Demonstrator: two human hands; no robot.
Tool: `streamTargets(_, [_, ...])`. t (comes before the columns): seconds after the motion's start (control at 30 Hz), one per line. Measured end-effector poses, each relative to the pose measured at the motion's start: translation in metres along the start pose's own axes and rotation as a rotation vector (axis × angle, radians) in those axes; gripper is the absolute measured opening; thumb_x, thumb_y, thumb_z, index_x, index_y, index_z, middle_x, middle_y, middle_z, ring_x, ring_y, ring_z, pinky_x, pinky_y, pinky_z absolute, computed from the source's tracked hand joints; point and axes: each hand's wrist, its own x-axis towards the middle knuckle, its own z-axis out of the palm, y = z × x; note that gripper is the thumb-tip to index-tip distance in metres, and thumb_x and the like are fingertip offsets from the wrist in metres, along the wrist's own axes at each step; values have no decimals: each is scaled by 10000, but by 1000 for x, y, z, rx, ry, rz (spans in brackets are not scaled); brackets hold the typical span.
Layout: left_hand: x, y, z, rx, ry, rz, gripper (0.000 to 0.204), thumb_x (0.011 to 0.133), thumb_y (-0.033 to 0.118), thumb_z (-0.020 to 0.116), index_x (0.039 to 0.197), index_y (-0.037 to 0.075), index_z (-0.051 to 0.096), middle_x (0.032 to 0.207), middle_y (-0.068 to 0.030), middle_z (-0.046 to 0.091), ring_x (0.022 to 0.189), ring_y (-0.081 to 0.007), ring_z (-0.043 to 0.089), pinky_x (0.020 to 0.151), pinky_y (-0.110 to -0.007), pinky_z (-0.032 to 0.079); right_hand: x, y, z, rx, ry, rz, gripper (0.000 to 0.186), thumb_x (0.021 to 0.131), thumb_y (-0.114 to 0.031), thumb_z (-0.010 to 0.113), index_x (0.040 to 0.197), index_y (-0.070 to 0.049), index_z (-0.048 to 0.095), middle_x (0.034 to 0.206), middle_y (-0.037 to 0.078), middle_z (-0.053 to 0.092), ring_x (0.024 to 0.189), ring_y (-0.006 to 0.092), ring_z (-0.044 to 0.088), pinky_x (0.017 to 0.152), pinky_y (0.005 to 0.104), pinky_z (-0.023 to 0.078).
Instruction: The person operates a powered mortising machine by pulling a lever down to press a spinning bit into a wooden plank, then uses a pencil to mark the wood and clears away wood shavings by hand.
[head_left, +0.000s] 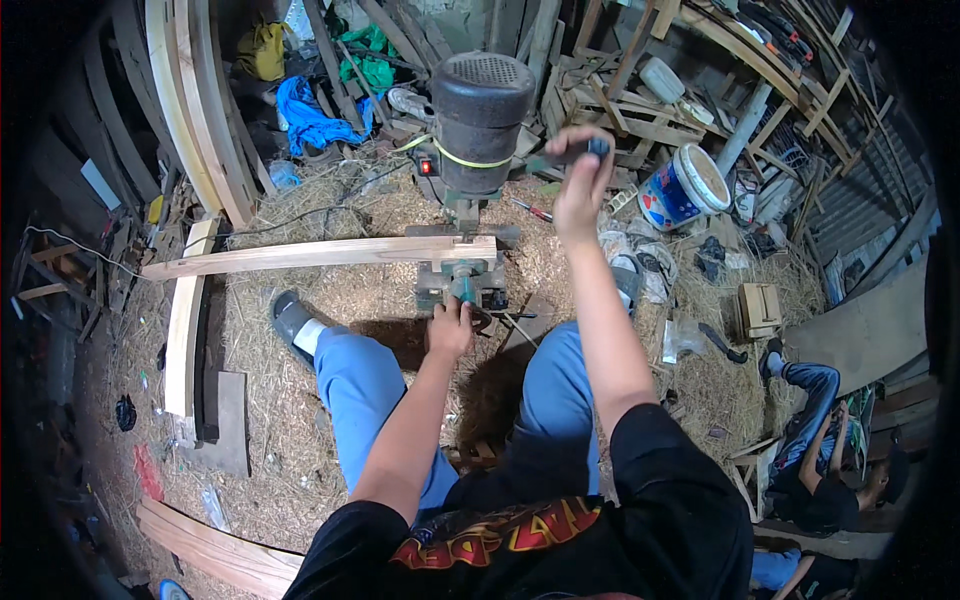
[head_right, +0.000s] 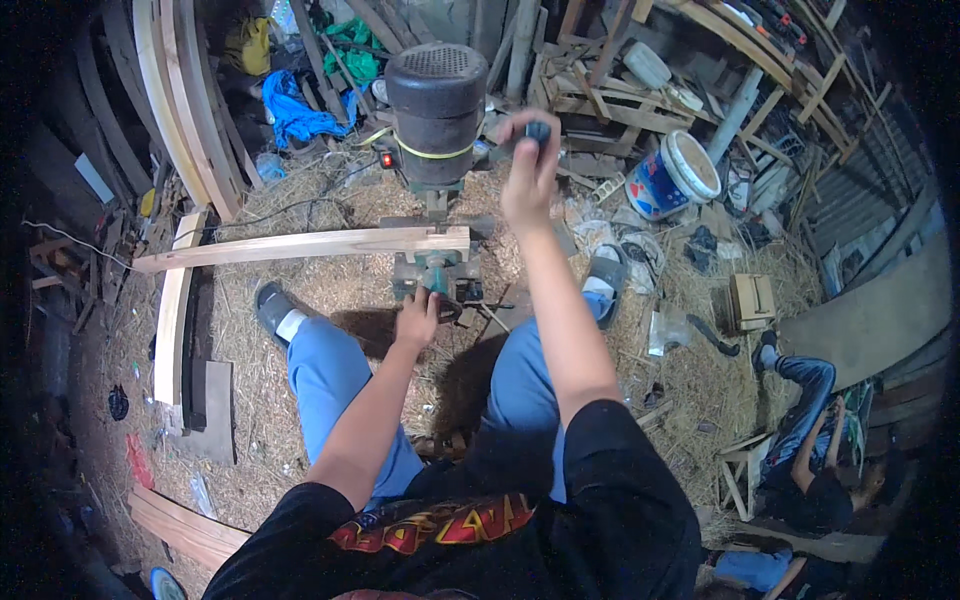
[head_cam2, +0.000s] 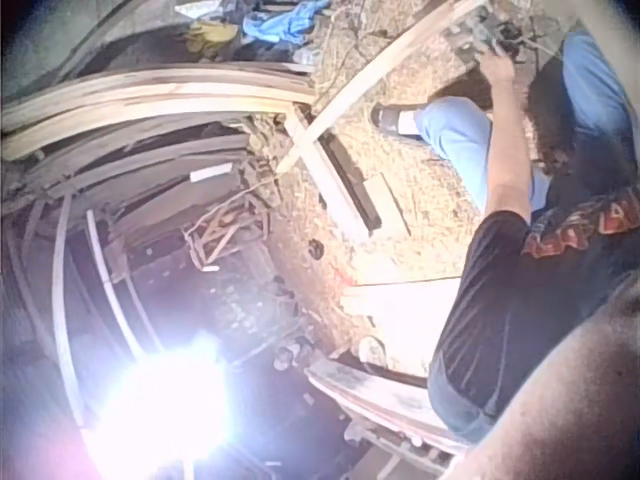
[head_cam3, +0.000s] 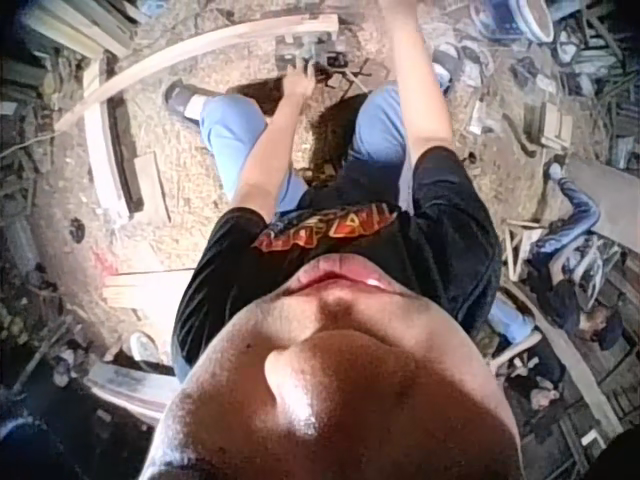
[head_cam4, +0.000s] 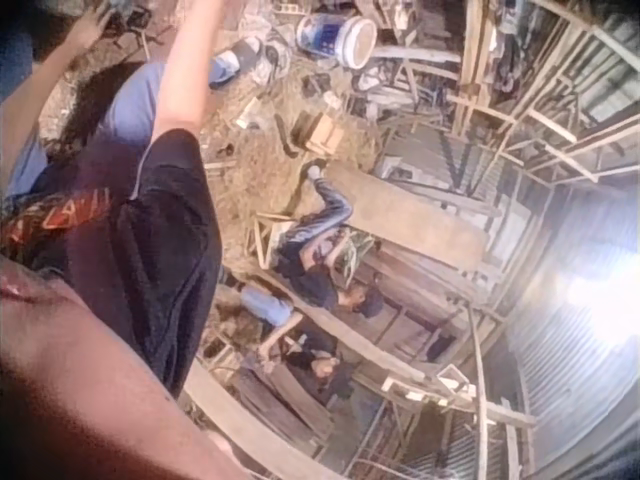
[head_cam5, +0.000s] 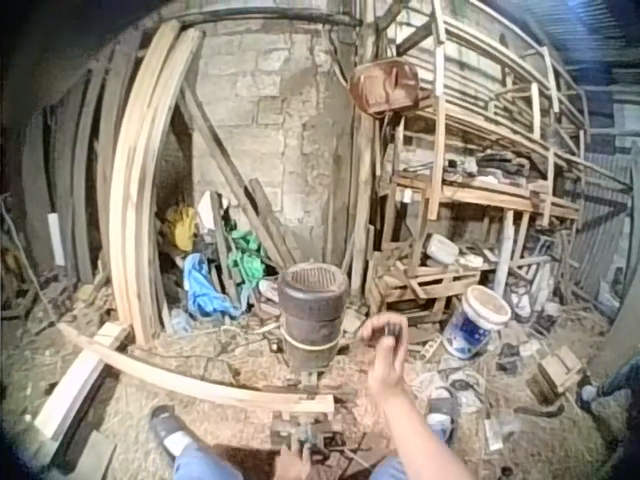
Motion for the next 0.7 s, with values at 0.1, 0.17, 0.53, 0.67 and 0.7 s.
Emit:
streamTargets(0.1, [4, -30, -13, 28, -63, 124, 526, 964, 366, 576, 1370, 62, 433, 1249, -291, 564, 1080, -516, 603, 936, -566, 505, 47, 27, 16, 56, 64, 175, 354, 1107, -359, 418, 1222, -41, 521, 992, 43, 555, 914, 157, 525, 895, 326, 443])
streamTargets(0.17, [5, -37, -17, 30, -130, 262, 558, 900, 354, 656, 1329, 71, 439, 1263, -283, 563, 1079, -503, 612, 921, -564, 518, 66, 47, 8, -107, 139, 257, 458, 1109, -336, 432, 1453, -40, 487, 1332, 77, 576, 1243, 189, 509, 1106, 328, 338])
streamTargets(0.53, [11, -71, -25, 109, -225, 156, 394, 954, 130, 527, 1343, 74, 513, 1110, -269, 685, 1044, -453, 649, 916, -534, 517, -91, 58, 7, -244, 198, 675, 495, 1049, -464, 520, 1342, -70, 581, 1310, 102, 606, 1264, 231, 531, 1107, 377, 374])
streamTargets(0.67, [17, -61, -33, 41, -44, 282, 343, 885, 63, 572, 1173, 146, 741, 1078, -203, 715, 1008, -408, 675, 900, -500, 538, -267, 68, -20, -718, 10, 856, 287, 1018, -252, 539, 1115, 2, 630, 1044, 128, 662, 994, 239, 612, 909, 376, 473])
streamTargets(0.7, [16, -61, -36, -2, -43, 237, 325, 883, 61, 577, 1147, 136, 750, 1056, -211, 716, 990, -408, 680, 893, -494, 543, -294, 58, -13, -861, -31, 911, 315, 1023, -231, 508, 1153, 31, 627, 1115, 193, 672, 1071, 281, 629, 958, 399, 471])
